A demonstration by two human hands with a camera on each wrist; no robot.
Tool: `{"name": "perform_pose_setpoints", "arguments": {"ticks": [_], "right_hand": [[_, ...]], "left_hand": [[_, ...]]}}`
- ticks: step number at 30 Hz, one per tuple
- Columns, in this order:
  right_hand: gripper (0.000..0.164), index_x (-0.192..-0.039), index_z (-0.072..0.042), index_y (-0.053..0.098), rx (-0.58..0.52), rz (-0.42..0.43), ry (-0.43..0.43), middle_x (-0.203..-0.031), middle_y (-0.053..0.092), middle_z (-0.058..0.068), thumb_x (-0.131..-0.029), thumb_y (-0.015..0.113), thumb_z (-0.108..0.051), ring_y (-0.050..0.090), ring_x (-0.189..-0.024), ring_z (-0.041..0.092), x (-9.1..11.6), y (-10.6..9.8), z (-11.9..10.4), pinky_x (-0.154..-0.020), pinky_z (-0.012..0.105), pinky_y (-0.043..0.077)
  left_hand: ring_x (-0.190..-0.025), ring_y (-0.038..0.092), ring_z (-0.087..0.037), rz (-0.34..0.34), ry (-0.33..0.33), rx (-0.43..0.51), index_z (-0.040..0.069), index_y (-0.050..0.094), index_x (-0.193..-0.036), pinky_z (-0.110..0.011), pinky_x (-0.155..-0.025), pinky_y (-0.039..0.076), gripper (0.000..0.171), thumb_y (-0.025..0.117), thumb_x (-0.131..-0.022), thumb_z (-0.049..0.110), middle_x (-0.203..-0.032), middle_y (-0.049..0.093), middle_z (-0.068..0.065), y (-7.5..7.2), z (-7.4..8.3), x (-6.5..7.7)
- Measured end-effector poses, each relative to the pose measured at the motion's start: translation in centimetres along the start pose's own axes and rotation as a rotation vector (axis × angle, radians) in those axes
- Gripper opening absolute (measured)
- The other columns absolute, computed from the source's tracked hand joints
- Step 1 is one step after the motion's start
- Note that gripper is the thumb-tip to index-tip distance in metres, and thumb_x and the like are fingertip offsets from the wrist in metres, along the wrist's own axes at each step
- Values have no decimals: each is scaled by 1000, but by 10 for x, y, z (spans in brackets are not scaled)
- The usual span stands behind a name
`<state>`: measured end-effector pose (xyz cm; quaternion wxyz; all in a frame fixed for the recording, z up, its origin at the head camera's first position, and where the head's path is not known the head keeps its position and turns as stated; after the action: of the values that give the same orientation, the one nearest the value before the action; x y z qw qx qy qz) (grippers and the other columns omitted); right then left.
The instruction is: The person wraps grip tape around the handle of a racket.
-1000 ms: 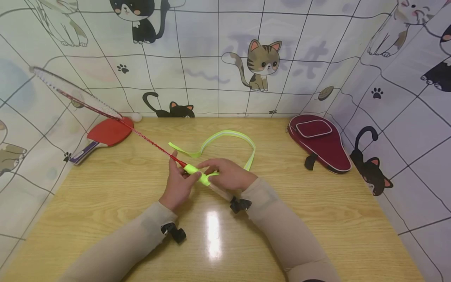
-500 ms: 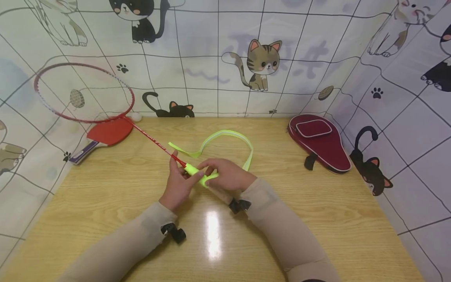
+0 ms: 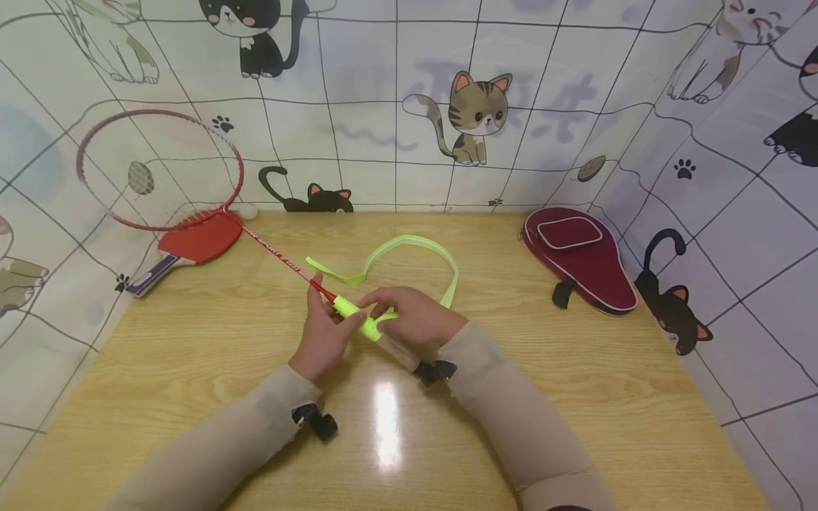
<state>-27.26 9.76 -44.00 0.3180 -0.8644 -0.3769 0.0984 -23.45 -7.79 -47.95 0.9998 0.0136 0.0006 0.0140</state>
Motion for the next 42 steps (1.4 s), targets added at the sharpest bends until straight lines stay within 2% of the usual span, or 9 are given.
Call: {"name": "perform_pose_setpoints", "arguments": {"ticks": [5, 8, 11, 15, 21, 26, 33, 42], "right_hand": [[56, -148, -19, 61, -70, -29, 13, -138, 69, 2, -96, 60, 3, 67, -125, 22, 0, 2, -1, -104, 47, 52], [59, -148, -19, 60, -83, -35, 16, -140, 68, 3, -94, 57, 6, 67, -124, 23, 0, 2, -1, -104, 46, 52], [60, -148, -18, 61, -66, -21, 15, -134, 70, 4, -93, 58, 7, 68, -122, 24, 0, 2, -1, -104, 47, 53], [57, -144, -19, 64, -5, 20, 15, -118, 75, 1, -92, 63, 4, 69, -115, 20, -1, 1, 0, -101, 46, 52], [47, -137, -18, 68, 40, 74, -5, -98, 67, -1, -92, 69, -2, 62, -97, 18, -2, 0, 1, -90, 39, 50], [45, -132, -17, 69, 30, 93, -30, -95, 65, -1, -91, 70, 0, 60, -96, 18, -2, 0, 0, -91, 38, 49], [43, -128, -16, 70, -11, 96, -39, -96, 65, 0, -89, 68, 2, 60, -96, 19, -1, -1, -1, -89, 38, 49], [38, -127, -16, 71, -28, 107, -23, -100, 66, 2, -91, 71, -1, 61, -99, 19, -3, 0, 4, -91, 39, 50]], "left_hand": [[-111, 70, -33, 5, -12, 9, 22, -4, -167, -29, -87, 57, 108, 73, -94, 2, -132, 62, -28, 0, 1, 0], [-110, 70, -33, 5, -16, 18, 23, -5, -167, -30, -87, 58, 109, 72, -93, 1, -134, 62, -28, 0, 1, 1], [-110, 71, -34, 1, -11, 18, 21, -5, -167, -30, -87, 57, 108, 72, -93, 1, -134, 62, -29, 0, 1, 0], [-107, 71, -31, 5, -11, 1, 18, -6, -167, -28, -86, 57, 109, 72, -93, 2, -131, 64, -28, 0, 0, -1], [-107, 70, -29, 10, -17, -14, 17, -6, -167, -25, -85, 55, 108, 72, -95, 4, -132, 63, -28, 0, -1, 0], [-108, 69, -28, 9, -24, -33, 16, -8, -167, -26, -85, 55, 108, 73, -95, 4, -133, 63, -28, 0, -2, -1], [-117, 67, -34, 0, -32, -43, 15, -9, -167, -28, -88, 55, 108, 72, -96, 5, -140, 57, -33, -1, -2, -2], [-119, 66, -35, 3, -13, 10, 14, -9, -166, -27, -89, 55, 108, 70, -95, 0, -142, 56, -34, -1, -2, -3]]}}
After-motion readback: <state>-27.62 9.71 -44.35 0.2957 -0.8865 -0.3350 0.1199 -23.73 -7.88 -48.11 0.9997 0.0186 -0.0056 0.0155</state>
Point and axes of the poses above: each hand's wrist, its own x-axis away from the middle knuckle, its own y-axis out of the palm, z = x × y, the point moved 4 cm from there along -x, towards the middle knuckle
